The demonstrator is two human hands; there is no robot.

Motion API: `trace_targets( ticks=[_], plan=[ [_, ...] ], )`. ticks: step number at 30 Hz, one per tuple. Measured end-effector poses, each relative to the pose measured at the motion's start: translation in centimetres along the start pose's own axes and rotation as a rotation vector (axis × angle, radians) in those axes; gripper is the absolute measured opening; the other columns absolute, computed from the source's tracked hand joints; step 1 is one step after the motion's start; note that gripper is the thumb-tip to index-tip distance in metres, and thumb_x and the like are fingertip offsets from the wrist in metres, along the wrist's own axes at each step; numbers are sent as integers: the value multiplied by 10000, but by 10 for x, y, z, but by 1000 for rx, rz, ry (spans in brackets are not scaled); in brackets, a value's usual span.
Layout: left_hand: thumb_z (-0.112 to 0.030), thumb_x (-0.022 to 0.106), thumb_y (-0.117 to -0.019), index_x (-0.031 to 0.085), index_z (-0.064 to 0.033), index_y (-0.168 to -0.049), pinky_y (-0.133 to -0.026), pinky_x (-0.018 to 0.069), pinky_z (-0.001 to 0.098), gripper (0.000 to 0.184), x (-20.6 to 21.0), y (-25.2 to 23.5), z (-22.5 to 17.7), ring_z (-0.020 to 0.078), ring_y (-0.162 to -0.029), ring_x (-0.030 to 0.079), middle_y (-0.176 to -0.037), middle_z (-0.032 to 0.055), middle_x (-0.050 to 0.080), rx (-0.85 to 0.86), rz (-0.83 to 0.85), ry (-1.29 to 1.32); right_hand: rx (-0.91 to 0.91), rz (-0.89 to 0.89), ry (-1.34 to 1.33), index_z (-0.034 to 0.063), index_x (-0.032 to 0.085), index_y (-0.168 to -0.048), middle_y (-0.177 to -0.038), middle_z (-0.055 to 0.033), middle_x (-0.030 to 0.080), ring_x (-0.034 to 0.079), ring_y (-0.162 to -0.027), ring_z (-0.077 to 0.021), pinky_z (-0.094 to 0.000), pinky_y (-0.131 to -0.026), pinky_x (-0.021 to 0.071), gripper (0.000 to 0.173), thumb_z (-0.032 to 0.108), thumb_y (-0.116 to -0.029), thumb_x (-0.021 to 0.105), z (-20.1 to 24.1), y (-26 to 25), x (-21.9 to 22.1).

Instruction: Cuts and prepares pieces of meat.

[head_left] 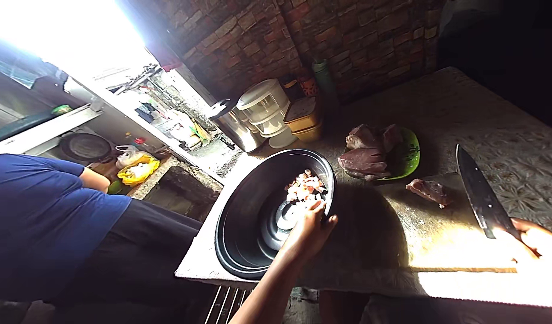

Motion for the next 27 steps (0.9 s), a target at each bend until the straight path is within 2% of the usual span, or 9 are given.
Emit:
trace_targets(
  ticks=[3, 6, 11, 16, 18, 20, 22, 25, 27],
  plan=[
    [-386, 485, -1084, 610, -6, -1330, -1097, 431, 515, 470, -1, -39, -28, 314, -1289, 564, -1392, 194, 582, -104, 7, 21, -31, -33, 56, -148, 662, -1124, -799, -219, 673, 611, -611, -167, -312, -596, 538, 324, 129, -978, 577, 4, 1, 0],
    [-407, 434, -1099, 628, 41, -1246, -1039, 451, 566, 510, -6, -79, -45, 376, -1232, 598, -1274, 258, 626, -246, 25, -48, -83, -121, 73, -124, 689, -1081, -775, -195, 679, 602, -587, -143, -276, -569, 518, 335, 162, -947, 578, 3, 2, 0],
    [-402, 391, -1111, 610, 84, -1298, -1125, 406, 536, 565, -14, -121, -46, 375, -1340, 548, -1372, 279, 594, -343, -88, -19, -78, -181, 65, -111, 710, -1066, -786, -187, 702, 630, -590, -174, -315, -567, 538, 342, 170, -912, 590, -6, 0, 1],
    [-417, 474, -1080, 610, 98, -1276, -1092, 430, 558, 568, -17, -140, -44, 398, -1333, 544, -1386, 297, 572, -468, -211, 72, -56, -168, 37, -75, 719, -1078, -776, -138, 702, 628, -612, -142, -294, -588, 534, 322, 172, -903, 609, -13, -1, 2],
    [-444, 542, -1037, 510, 51, -1424, -1077, 419, 631, 629, -19, -139, -51, 441, -1399, 461, -1508, 281, 461, -493, -398, -30, -50, -163, 26, -81, 716, -1086, -781, -148, 701, 634, -632, -165, -318, -611, 541, 309, 144, -896, 622, -13, -2, 1],
    [-402, 629, -989, 462, -18, -1506, -1087, 323, 709, 666, -17, -136, -66, 455, -1477, 332, -1588, 234, 390, -311, -617, -180, -38, -168, 5, -81, 716, -1085, -784, -141, 699, 634, -640, -156, -313, -621, 548, 306, 133, -879, 640, -13, -3, 0],
    [-343, 698, -934, 586, -64, -1427, -1095, 334, 661, 578, -4, -135, -89, 434, -1450, 381, -1530, 211, 483, 32, -709, -276, -10, -159, -53, -84, 709, -1090, -772, -124, 690, 615, -624, -122, -283, -615, 538, 307, 128, -874, 657, -15, -3, 0],
    [-335, 652, -963, 649, -130, -1383, -1164, 375, 532, 468, 40, -127, -134, 375, -1404, 469, -1462, 176, 564, 377, -449, -247, 90, -130, -192, -75, 692, -1107, -667, -35, 627, 539, -493, -28, -193, -465, 469, 311, 153, -897, 668, -17, -5, 3],
    [-274, 682, -936, 660, -132, -1372, -1171, 389, 482, 458, 75, -126, -155, 334, -1385, 505, -1435, 154, 596, 559, -251, -189, 115, -122, -222, -71, 689, -1112, -641, -13, 612, 526, -474, -18, -185, -441, 451, 310, 152, -899, 655, -16, -5, 2]
  ],
)
Point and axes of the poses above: each hand's wrist, its own y-axis away from the middle knuckle, its own x-axis out of the palm, z = x × y, the point moved 3 cm from there along -y, towards the middle knuckle
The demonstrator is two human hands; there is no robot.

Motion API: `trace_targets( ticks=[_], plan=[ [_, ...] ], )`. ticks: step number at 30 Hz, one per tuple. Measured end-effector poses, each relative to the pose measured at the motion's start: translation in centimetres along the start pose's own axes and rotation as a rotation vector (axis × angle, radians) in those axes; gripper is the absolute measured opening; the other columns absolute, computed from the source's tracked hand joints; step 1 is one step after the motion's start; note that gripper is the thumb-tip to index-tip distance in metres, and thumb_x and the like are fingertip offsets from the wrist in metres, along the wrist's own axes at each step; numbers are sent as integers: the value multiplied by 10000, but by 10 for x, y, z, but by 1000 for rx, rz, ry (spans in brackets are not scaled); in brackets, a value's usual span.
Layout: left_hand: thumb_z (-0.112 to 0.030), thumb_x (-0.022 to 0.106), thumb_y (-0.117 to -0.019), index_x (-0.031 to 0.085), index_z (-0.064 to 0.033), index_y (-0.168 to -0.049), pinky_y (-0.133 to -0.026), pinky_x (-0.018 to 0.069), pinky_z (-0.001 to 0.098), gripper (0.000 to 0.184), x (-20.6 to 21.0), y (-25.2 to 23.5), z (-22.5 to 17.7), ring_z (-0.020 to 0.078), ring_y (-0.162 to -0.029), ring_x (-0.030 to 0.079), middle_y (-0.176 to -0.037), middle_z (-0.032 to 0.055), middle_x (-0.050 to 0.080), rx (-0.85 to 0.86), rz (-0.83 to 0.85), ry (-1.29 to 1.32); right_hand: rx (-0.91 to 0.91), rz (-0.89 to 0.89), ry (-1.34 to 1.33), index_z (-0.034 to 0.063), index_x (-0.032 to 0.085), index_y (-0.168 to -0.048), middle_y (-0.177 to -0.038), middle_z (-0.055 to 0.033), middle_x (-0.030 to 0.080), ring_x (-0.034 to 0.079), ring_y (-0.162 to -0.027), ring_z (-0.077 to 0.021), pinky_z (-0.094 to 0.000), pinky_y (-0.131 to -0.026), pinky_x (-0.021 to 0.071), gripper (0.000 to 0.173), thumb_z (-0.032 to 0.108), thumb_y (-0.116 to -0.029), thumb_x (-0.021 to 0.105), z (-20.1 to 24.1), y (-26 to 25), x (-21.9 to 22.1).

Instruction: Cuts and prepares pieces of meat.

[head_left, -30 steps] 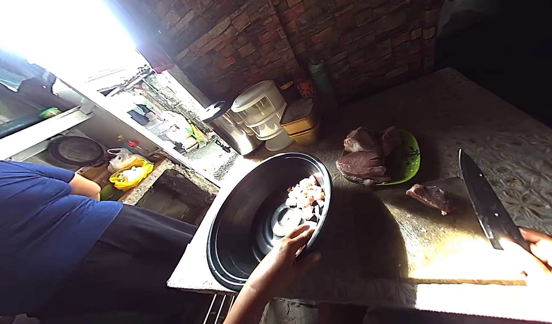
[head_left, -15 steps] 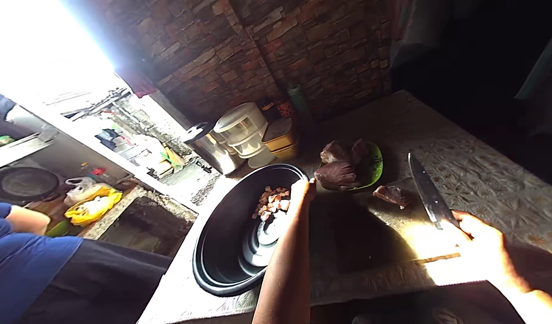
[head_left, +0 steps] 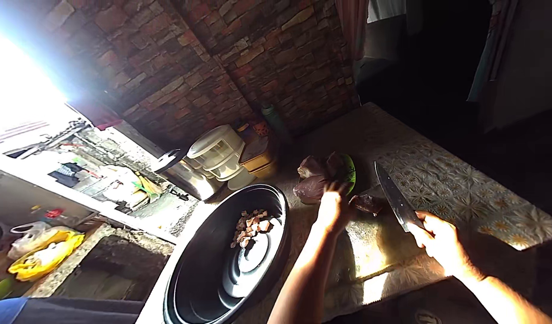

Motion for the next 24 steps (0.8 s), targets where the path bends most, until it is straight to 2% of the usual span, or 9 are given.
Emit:
trace_targets(
  ticks=[3, 7, 10, 13, 15, 17, 19, 21, 24],
  plan=[
    [-118, 711, -853, 550, -183, -1486, -1121, 426, 529, 656, 32, -4, -21, 357, -1406, 472, -1512, 127, 533, 127, 205, 19, 30, 13, -9, -72, 683, -1122, -636, -8, 605, 521, -474, -24, -192, -448, 450, 311, 155, -914, 650, 2, 0, -2],
    [-137, 678, -897, 498, -165, -1523, -1092, 428, 564, 651, 49, -9, -22, 389, -1372, 491, -1411, 143, 612, 11, 308, -75, 53, 29, -24, -61, 681, -1115, -637, 0, 595, 521, -481, -15, -183, -458, 452, 295, 151, -911, 654, 6, 1, -2],
    [-127, 626, -926, 636, -122, -1371, -1062, 466, 539, 446, 49, 3, -20, 386, -1335, 515, -1354, 165, 624, -22, 244, -106, 27, 22, -41, -59, 687, -1107, -658, -5, 621, 546, -498, -17, -185, -485, 485, 274, 124, -906, 659, 3, 1, -2],
    [-85, 595, -952, 732, -65, -1159, -1054, 476, 478, 249, 40, 36, -15, 366, -1199, 609, -1168, 168, 701, 53, 24, -1, 7, 22, -32, -40, 694, -1101, -688, 5, 634, 552, -518, 3, -171, -497, 487, 270, 137, -901, 657, -2, 0, -3],
    [-62, 596, -940, 759, -64, -1097, -1034, 487, 450, 226, 39, 58, -4, 331, -1115, 652, -1056, 132, 731, 110, -101, 26, -12, 39, 24, -26, 706, -1111, -742, -20, 670, 580, -565, -10, -187, -537, 510, 268, 140, -910, 648, -2, 0, -3],
    [-43, 609, -898, 759, -76, -1097, -1061, 478, 448, 251, 41, 73, 7, 315, -1153, 646, -1097, 113, 732, 132, -176, 61, -44, 34, 73, -33, 707, -1115, -769, -42, 680, 590, -593, -23, -199, -566, 518, 273, 134, -909, 642, 0, 1, -3],
    [0, 619, -843, 732, -43, -1103, -1074, 476, 460, 287, 39, 78, 11, 347, -1230, 606, -1196, 163, 695, 60, -215, 153, -50, 38, 112, -40, 705, -1130, -806, -68, 697, 608, -623, -40, -213, -597, 535, 278, 129, -918, 645, 4, 2, -4],
    [28, 640, -818, 654, 13, -1280, -1116, 448, 467, 462, 33, 73, 14, 376, -1341, 532, -1380, 224, 601, -18, -160, 263, -59, 34, 136, -41, 707, -1131, -802, -75, 695, 610, -623, -51, -223, -596, 535, 279, 126, -920, 635, 4, 2, -3],
    [-21, 681, -830, 545, -25, -1444, -1191, 358, 485, 629, 33, 51, 15, 346, -1408, 477, -1478, 177, 550, 7, 31, 276, -96, 34, 142, -43, 708, -1110, -800, -73, 695, 610, -655, -40, -208, -633, 529, 266, 129, -920, 636, 3, 3, -4]
  ],
)
Point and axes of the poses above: each hand's wrist, its own y-axis away from the middle knuckle, its own x-axis out of the palm, z = x × y, the point moved 3 cm from there along -y, towards the middle knuckle
